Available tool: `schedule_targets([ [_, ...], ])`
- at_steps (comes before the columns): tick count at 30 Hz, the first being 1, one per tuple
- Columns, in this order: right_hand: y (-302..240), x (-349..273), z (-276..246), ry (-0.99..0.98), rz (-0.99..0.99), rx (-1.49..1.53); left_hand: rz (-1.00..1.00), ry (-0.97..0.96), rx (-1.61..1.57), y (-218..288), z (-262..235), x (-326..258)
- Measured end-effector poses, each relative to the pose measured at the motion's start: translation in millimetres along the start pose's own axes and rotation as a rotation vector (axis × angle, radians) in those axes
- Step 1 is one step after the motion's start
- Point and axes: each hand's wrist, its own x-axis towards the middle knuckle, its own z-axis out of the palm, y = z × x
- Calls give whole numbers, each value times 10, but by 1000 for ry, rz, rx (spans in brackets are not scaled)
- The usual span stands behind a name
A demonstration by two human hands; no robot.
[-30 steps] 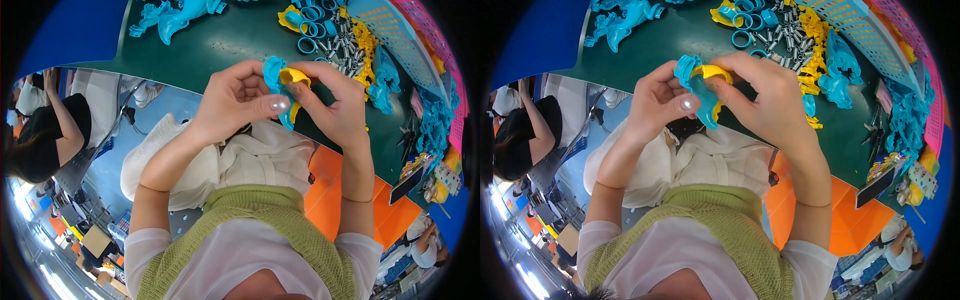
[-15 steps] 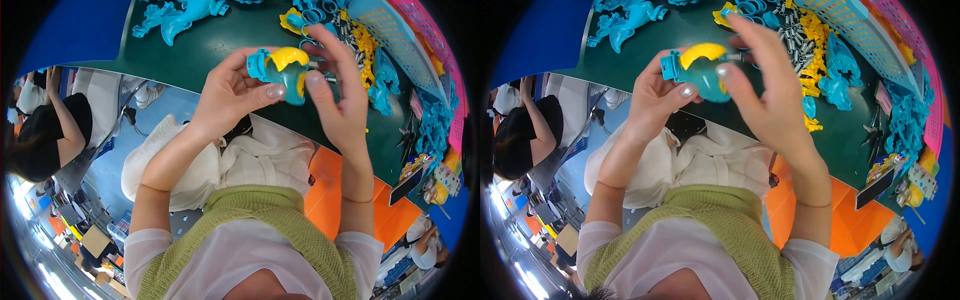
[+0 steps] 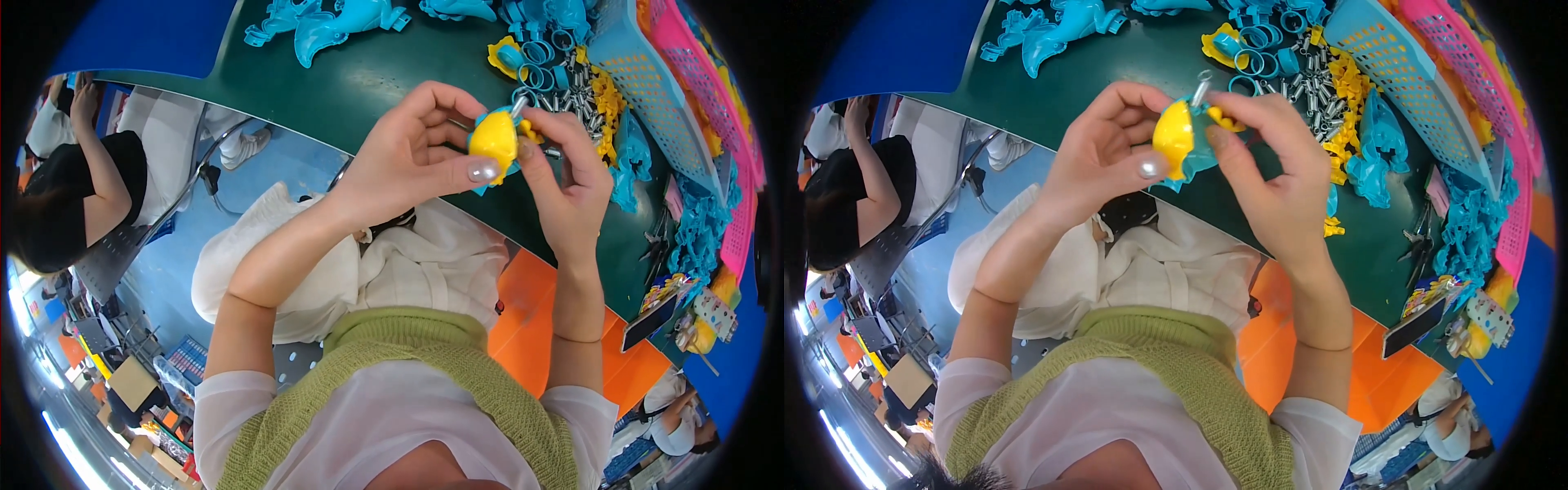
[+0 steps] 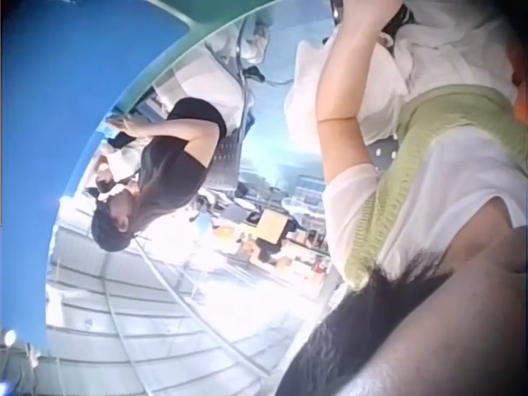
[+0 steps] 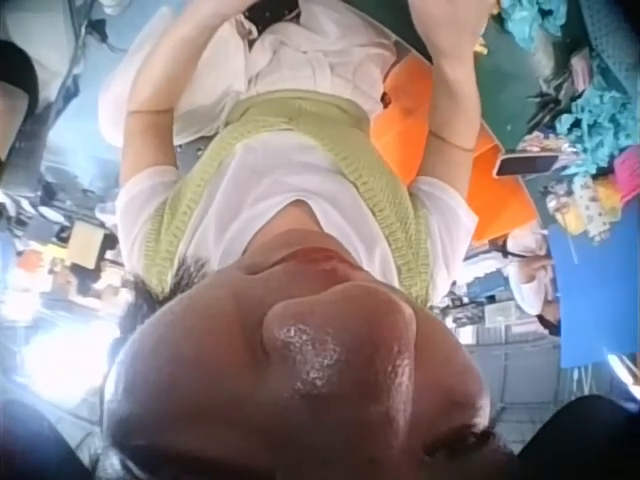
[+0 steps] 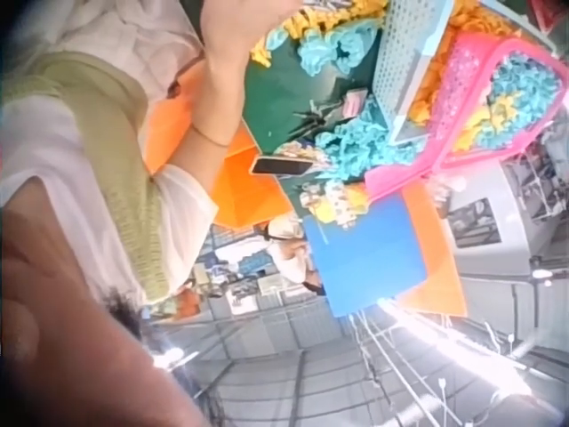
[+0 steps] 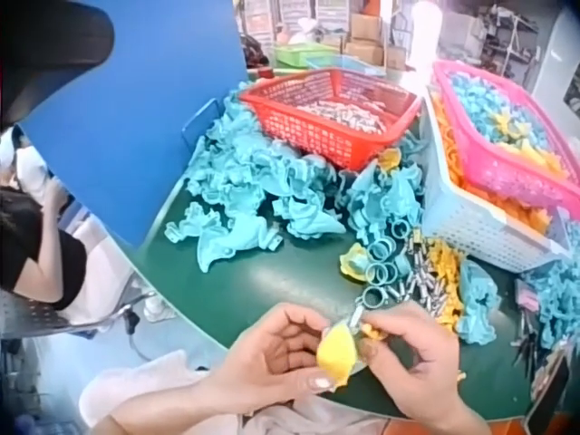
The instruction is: Assembling plastic toy animals by fitting yellow parts into blue bodies at a factory workbench.
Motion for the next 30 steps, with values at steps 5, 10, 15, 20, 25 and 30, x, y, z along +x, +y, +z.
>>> schedule_targets([
  [5, -25, 69, -162, 20, -81, -100, 25, 9, 21, -30, 61, 30],
  [10, 151, 98, -493, 437, -102, -242, -11, 83, 54, -34, 33, 63],
  [15, 60, 74, -839, 703, 65, -468, 44, 126, 55, -61, -11, 43],
  [20, -23, -176, -1114, 321, 353, -513, 27, 152, 71, -126, -31, 86],
  [25, -140, -187, -996, 25, 475, -772, 25, 147, 83, -145, -25, 137],
  [30, -122, -158, -956, -27, 433, -806, 18, 130, 71, -105, -10, 141],
])
